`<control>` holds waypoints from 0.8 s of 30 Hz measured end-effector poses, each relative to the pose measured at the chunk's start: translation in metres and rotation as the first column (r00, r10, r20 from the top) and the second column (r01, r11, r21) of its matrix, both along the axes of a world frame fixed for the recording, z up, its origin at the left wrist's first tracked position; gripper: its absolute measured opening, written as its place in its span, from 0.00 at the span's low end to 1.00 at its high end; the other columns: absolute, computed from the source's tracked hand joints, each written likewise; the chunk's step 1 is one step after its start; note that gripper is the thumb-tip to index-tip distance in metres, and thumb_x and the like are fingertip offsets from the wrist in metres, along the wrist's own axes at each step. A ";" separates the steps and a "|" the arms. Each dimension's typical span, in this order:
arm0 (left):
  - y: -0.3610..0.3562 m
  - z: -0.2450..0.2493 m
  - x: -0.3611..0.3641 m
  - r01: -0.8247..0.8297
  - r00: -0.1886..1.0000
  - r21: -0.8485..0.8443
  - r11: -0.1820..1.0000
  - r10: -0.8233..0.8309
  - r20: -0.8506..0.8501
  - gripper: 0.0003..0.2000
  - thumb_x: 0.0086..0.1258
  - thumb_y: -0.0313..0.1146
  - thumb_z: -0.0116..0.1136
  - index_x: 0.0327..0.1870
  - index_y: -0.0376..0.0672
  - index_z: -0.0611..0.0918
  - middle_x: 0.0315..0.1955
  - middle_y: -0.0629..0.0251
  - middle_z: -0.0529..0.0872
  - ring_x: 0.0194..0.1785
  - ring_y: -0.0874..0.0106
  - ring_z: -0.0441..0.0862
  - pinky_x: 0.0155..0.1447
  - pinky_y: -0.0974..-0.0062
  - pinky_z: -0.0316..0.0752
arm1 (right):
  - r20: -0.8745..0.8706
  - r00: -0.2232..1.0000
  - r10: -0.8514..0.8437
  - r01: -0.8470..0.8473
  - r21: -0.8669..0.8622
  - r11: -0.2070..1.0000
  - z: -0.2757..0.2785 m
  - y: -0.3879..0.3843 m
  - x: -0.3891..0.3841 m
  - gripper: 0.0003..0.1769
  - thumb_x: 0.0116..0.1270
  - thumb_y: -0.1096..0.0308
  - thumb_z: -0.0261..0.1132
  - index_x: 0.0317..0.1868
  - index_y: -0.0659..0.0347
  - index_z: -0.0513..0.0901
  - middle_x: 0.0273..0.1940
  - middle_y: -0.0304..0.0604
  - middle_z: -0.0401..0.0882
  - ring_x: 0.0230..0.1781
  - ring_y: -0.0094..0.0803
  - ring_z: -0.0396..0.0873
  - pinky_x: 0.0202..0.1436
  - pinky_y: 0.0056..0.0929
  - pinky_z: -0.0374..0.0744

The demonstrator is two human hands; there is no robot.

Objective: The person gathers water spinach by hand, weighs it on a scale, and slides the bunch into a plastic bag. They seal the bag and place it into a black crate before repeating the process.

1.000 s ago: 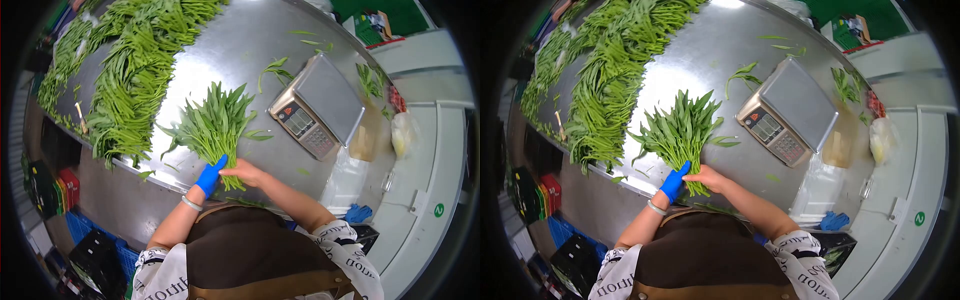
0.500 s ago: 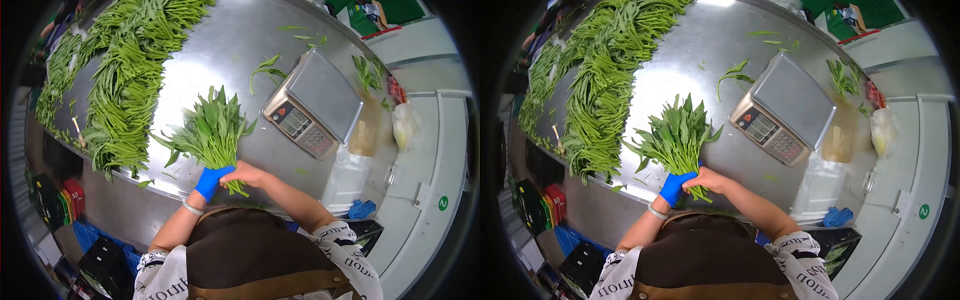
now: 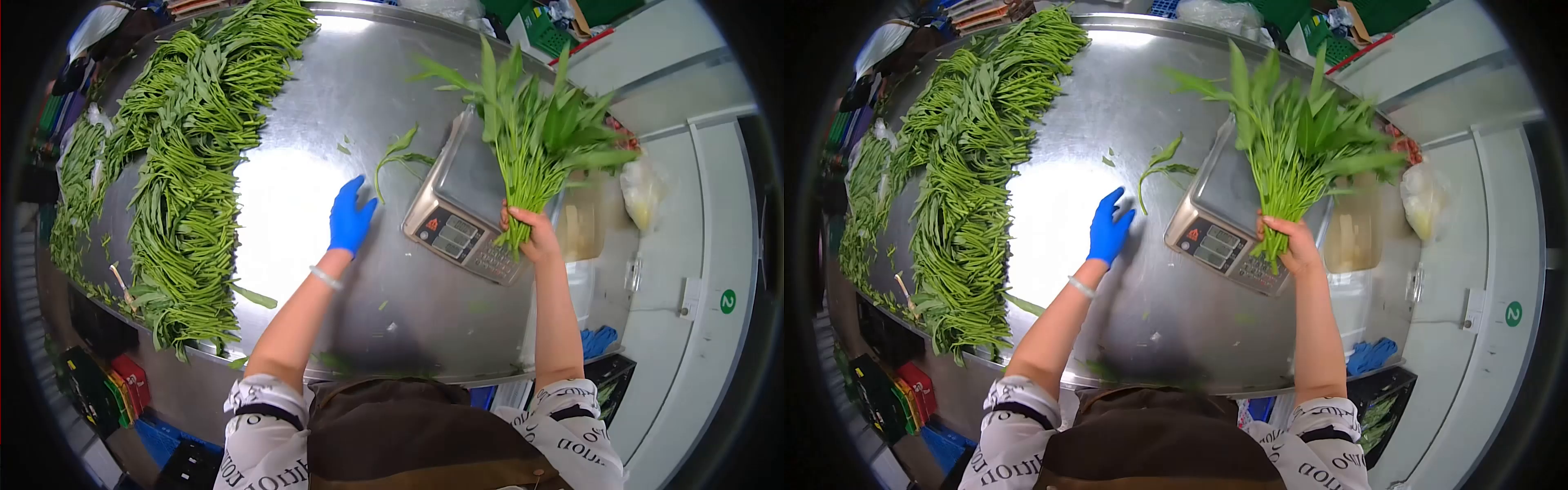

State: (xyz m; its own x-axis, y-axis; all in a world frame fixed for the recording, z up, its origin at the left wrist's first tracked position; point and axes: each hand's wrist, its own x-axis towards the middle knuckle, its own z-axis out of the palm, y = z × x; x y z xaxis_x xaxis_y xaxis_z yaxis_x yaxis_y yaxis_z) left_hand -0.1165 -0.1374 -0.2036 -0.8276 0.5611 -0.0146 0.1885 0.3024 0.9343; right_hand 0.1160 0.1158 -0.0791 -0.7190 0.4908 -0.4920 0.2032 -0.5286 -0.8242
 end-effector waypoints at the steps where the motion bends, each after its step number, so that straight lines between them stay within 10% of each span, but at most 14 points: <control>1: 0.018 -0.022 -0.009 -0.001 0.926 -0.094 0.996 -0.034 -0.375 0.30 0.61 0.37 0.64 0.65 0.44 0.69 0.62 0.53 0.71 0.59 0.56 0.72 0.61 0.61 0.69 | 0.090 0.995 -0.043 0.048 -0.058 0.997 -0.013 0.015 0.000 0.17 0.58 0.71 0.68 0.47 0.67 0.78 0.33 0.45 0.81 0.30 0.33 0.80 0.37 0.29 0.79; 5: 0.066 0.001 -0.032 0.025 0.933 -0.437 0.899 -0.178 -0.313 0.37 0.55 0.39 0.69 0.68 0.47 0.66 0.64 0.51 0.68 0.61 0.53 0.70 0.63 0.58 0.68 | 0.246 0.959 -0.138 0.127 0.059 0.990 -0.028 0.016 0.010 0.20 0.61 0.70 0.66 0.53 0.67 0.75 0.40 0.46 0.79 0.36 0.33 0.79 0.41 0.29 0.79; 7: 0.064 -0.023 -0.036 0.044 0.905 -0.357 0.933 -0.189 -0.382 0.25 0.58 0.30 0.60 0.60 0.44 0.73 0.53 0.53 0.76 0.52 0.54 0.75 0.56 0.59 0.71 | 0.183 0.945 -0.272 0.258 0.101 0.961 -0.015 0.005 0.015 0.22 0.63 0.71 0.65 0.56 0.67 0.73 0.45 0.47 0.78 0.42 0.34 0.78 0.46 0.29 0.77; 11: 0.020 -0.048 -0.017 0.090 0.895 -0.193 0.977 -0.164 -0.414 0.15 0.56 0.20 0.48 0.45 0.43 0.80 0.39 0.55 0.80 0.43 0.55 0.77 0.49 0.60 0.71 | 0.149 0.810 -0.567 0.118 0.906 0.406 -0.022 -0.007 0.048 0.24 0.61 0.75 0.63 0.58 0.67 0.71 0.51 0.50 0.76 0.52 0.39 0.75 0.56 0.33 0.72; 13: -0.033 -0.039 0.011 0.101 0.910 -0.261 0.960 -0.195 -0.365 0.15 0.56 0.21 0.50 0.43 0.43 0.80 0.38 0.56 0.80 0.42 0.55 0.77 0.48 0.60 0.71 | 0.017 0.871 -0.490 0.030 0.996 0.089 0.007 -0.049 0.030 0.23 0.60 0.76 0.63 0.57 0.67 0.72 0.50 0.50 0.76 0.53 0.41 0.74 0.58 0.36 0.70; 15: -0.105 -0.044 0.052 0.129 0.910 -0.304 0.944 -0.235 -0.343 0.13 0.55 0.24 0.52 0.42 0.44 0.81 0.36 0.57 0.80 0.42 0.56 0.77 0.47 0.61 0.70 | 0.129 0.952 -0.278 -0.095 0.987 0.130 0.001 -0.084 0.013 0.22 0.58 0.77 0.63 0.55 0.67 0.74 0.50 0.51 0.76 0.53 0.44 0.74 0.59 0.37 0.70; 18: -0.187 -0.015 0.113 0.621 0.692 -0.411 0.667 -0.713 -0.113 0.11 0.57 0.27 0.56 0.42 0.44 0.83 0.37 0.56 0.83 0.41 0.56 0.79 0.46 0.60 0.73 | 0.305 0.930 0.204 -0.330 0.938 0.107 -0.019 -0.151 -0.036 0.19 0.56 0.77 0.63 0.50 0.65 0.77 0.50 0.51 0.76 0.53 0.48 0.74 0.59 0.41 0.71; 21: -0.244 0.007 0.143 0.622 0.771 0.043 0.782 -0.621 0.143 0.09 0.60 0.24 0.58 0.41 0.40 0.84 0.39 0.58 0.85 0.41 0.62 0.82 0.47 0.66 0.76 | 0.395 0.601 0.695 -0.454 0.884 -0.110 -0.041 -0.213 -0.089 0.18 0.58 0.73 0.64 0.49 0.63 0.76 0.50 0.50 0.77 0.54 0.47 0.73 0.59 0.43 0.70; 24: -0.273 0.037 0.120 -0.225 0.819 -0.170 0.959 0.281 0.500 0.09 0.66 0.29 0.58 0.44 0.37 0.84 0.39 0.60 0.85 0.42 0.71 0.81 0.48 0.74 0.75 | 0.323 0.458 0.828 -0.450 0.888 -0.098 -0.042 -0.269 -0.133 0.18 0.58 0.71 0.65 0.50 0.61 0.77 0.49 0.48 0.77 0.53 0.45 0.73 0.58 0.42 0.71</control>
State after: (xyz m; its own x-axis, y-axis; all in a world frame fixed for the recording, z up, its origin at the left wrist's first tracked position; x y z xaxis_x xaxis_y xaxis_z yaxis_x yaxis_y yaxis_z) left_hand 0.0035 -0.4104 -0.1661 -0.7963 0.3057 -0.5220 -0.4066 0.3685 0.8360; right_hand -0.0168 -0.1534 -0.1209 -0.9271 -0.3723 0.0420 -0.3015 0.6748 -0.6736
